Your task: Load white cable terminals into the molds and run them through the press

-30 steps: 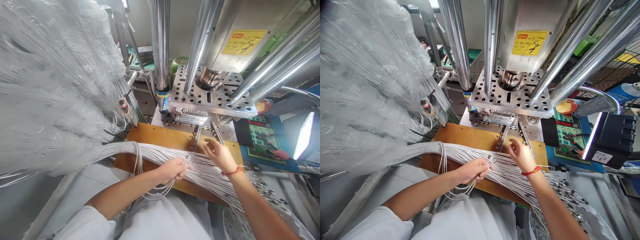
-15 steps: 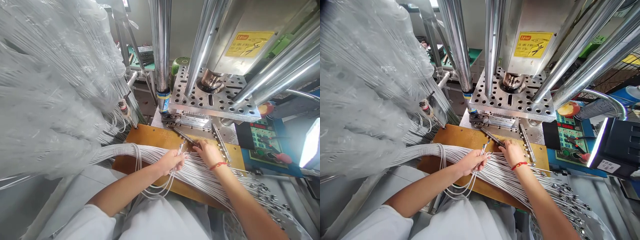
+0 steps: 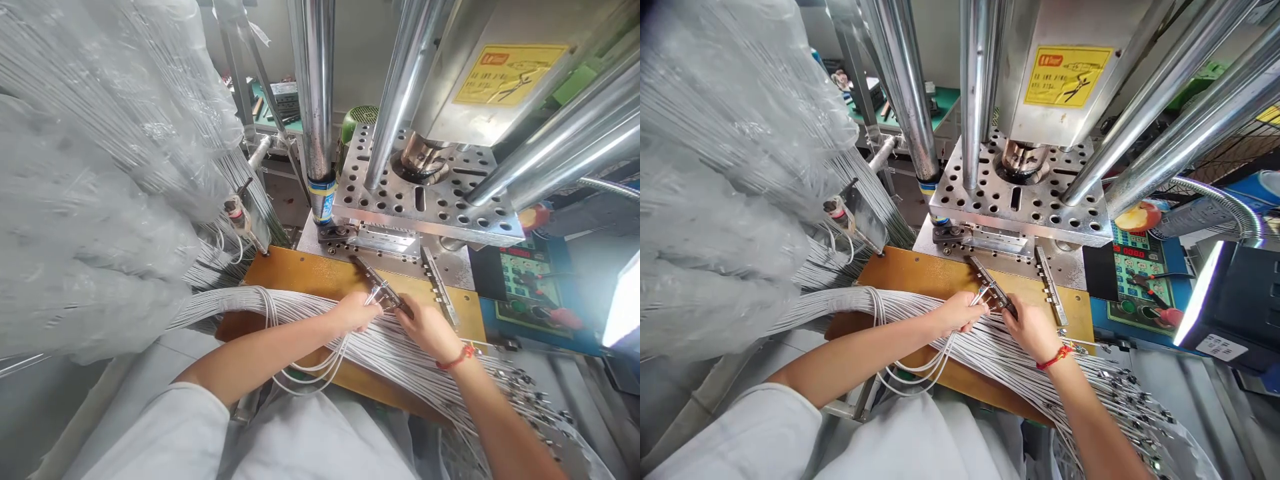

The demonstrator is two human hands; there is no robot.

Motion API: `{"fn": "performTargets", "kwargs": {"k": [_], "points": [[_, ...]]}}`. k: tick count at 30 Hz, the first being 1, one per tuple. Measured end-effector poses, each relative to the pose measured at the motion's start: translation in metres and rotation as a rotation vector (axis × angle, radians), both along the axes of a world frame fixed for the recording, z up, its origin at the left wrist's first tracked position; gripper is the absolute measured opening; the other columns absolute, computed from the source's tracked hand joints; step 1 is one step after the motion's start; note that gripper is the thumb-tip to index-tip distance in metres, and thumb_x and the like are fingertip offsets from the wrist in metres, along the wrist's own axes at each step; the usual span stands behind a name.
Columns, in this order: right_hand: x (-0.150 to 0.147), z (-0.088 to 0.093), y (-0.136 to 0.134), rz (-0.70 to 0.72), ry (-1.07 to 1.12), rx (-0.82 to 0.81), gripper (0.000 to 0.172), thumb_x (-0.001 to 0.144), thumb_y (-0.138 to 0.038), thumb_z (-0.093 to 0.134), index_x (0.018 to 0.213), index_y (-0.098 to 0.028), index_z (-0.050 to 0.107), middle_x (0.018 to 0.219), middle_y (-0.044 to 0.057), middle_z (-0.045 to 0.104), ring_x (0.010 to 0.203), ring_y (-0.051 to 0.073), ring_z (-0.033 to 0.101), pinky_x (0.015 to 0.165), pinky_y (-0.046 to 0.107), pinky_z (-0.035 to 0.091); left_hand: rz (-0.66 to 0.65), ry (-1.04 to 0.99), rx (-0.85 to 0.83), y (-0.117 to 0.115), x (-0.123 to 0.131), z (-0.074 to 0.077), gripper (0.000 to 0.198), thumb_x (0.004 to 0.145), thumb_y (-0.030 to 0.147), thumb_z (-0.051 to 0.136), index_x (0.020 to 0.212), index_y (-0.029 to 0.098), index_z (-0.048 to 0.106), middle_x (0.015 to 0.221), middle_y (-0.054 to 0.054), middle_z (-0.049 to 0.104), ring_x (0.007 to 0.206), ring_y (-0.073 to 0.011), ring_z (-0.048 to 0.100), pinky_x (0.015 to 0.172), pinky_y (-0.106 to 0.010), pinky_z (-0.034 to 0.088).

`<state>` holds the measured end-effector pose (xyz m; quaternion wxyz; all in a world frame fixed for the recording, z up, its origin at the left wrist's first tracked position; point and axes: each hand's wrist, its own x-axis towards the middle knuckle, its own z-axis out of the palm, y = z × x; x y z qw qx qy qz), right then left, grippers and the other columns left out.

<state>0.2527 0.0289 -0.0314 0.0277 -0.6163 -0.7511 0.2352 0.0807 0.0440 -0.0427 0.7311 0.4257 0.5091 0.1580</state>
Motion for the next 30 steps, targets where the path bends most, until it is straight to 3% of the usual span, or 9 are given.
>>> {"fn": "performTargets", "kwargs": {"k": [4, 16, 30], "points": [[-0.009, -0.004, -0.009, -0.051, 0.011, 0.029, 0.022, 0.079, -0.029, 0.035, 0.094, -0.020, 0.049, 0.068, 0.003, 0.060, 0.064, 0.015, 0.057, 0.052, 0.021, 0.033, -0.009, 0.032, 0.022, -0.001, 0.005, -0.002, 0.006, 0.069, 0.020, 0.047, 0.069, 0.015, 0.050, 0.038, 0.008, 0.035, 0.030, -0.0027, 0.032, 0.032, -0.014, 0.025], [-0.012, -0.011, -0.018, -0.133, 0.060, 0.047, 0.030, 0.079, -0.033, 0.034, 0.100, -0.019, 0.051, 0.066, 0.003, 0.060, 0.061, 0.015, 0.056, 0.051, 0.021, 0.033, 0.010, 0.148, 0.175, -0.009, 0.006, -0.013, 0.017, 0.068, 0.021, 0.046, 0.053, 0.013, 0.049, 0.045, 0.001, 0.049, 0.036, -0.0059, 0.045, 0.032, -0.015, 0.030], [-0.017, -0.014, -0.023, -0.137, 0.003, 0.051, 0.029, 0.080, -0.031, 0.034, 0.101, -0.018, 0.050, 0.060, 0.002, 0.058, 0.051, 0.013, 0.051, 0.047, 0.021, 0.025, -0.012, 0.177, 0.181, -0.015, 0.006, -0.011, 0.018, 0.071, 0.027, 0.046, 0.061, 0.013, 0.053, 0.048, 0.001, 0.053, 0.037, -0.0062, 0.046, 0.033, -0.016, 0.032]]}}
